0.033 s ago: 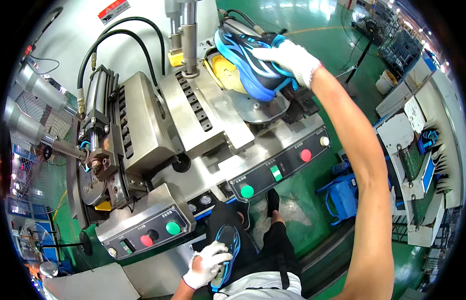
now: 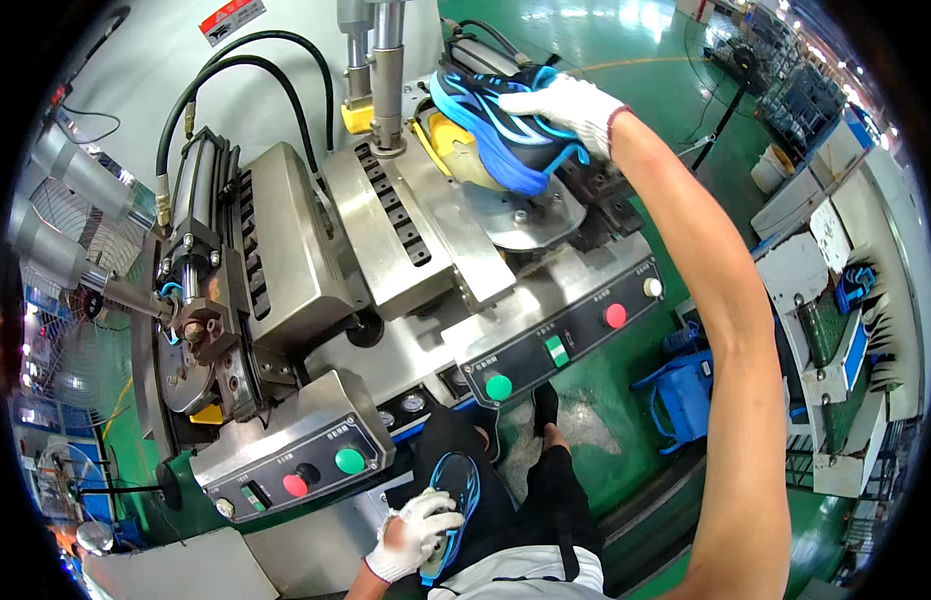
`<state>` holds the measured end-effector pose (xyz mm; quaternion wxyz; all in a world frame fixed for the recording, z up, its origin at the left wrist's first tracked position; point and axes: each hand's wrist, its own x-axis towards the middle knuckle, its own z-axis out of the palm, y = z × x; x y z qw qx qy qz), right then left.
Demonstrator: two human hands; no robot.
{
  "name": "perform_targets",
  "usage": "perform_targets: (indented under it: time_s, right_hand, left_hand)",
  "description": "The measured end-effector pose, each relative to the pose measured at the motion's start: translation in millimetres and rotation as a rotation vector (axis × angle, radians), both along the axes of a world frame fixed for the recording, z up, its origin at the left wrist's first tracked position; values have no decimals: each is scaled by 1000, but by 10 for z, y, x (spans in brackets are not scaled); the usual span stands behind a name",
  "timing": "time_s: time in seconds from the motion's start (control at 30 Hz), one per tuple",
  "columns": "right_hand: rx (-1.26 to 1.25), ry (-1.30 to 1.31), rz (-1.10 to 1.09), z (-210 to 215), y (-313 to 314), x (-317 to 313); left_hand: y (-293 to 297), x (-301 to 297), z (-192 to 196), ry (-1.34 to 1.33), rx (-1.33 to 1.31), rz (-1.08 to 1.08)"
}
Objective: The person repeatedly picks up blue shoe components and places them into a metal machine fixture. They press a green button to activate the machine, which appears to press or bond the shoe parts. The person then removes the processed shoe component and places it into a blue bin before repeating the process with the next item.
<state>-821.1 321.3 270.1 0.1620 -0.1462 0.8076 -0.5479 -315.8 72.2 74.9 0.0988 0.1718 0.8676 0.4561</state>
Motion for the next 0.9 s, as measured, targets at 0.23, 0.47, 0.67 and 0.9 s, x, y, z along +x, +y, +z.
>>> perform_targets:
  time_s: [0.23,0.47,0.67,0.9]
  right_hand:
    - [1090,389,77,-956,-789,-1064]
    - [1079,468,-35,-1226,-977,-804]
    - [749,656,-330,-1167,-863,-424]
    - [-36,707,-86,-1417,-467,2740]
  left_hand:
    - [-220,-15,-379,17,177,-21]
    - [-306,-68,-201,-5,198,52]
    - [-235,-35,-149,24,168,38]
    - [-141,91,-328,91,152,90]
